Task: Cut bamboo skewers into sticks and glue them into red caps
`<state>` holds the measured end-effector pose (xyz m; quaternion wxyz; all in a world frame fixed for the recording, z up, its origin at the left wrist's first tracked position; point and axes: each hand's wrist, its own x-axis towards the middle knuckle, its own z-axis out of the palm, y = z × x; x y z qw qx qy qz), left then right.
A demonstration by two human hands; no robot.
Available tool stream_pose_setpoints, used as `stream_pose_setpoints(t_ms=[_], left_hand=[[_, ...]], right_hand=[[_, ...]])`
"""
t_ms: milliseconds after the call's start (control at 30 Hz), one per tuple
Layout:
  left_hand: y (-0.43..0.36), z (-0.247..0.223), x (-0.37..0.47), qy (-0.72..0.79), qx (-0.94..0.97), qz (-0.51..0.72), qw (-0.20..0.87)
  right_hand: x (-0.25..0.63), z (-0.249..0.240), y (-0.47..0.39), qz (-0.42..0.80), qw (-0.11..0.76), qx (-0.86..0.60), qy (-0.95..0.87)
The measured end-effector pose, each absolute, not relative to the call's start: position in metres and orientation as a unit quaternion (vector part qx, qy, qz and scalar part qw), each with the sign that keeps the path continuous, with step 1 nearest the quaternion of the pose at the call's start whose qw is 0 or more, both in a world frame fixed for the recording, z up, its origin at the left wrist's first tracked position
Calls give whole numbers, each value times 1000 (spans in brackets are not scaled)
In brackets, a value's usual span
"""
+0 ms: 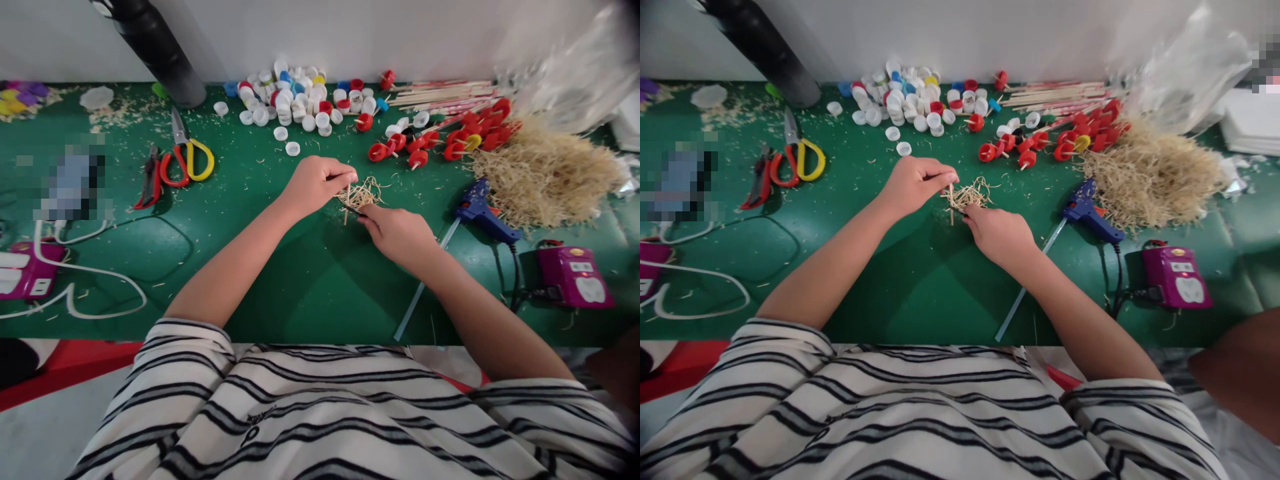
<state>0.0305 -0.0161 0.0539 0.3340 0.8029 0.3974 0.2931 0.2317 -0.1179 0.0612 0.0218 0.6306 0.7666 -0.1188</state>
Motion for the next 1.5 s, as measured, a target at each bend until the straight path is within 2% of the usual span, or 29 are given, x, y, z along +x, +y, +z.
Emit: stream_pose_setpoints(t_ms=[400,667,1500], left_hand=[[-20,53,34,394,786,304,366],[-13,40,34,371,775,354,370],[-12,40,36,356,772,359,385]], right_hand=[[233,63,-124,-104,44,630,769],[223,63,-124,-89,47,634,767],[220,66,-130,-67,109,639,759]])
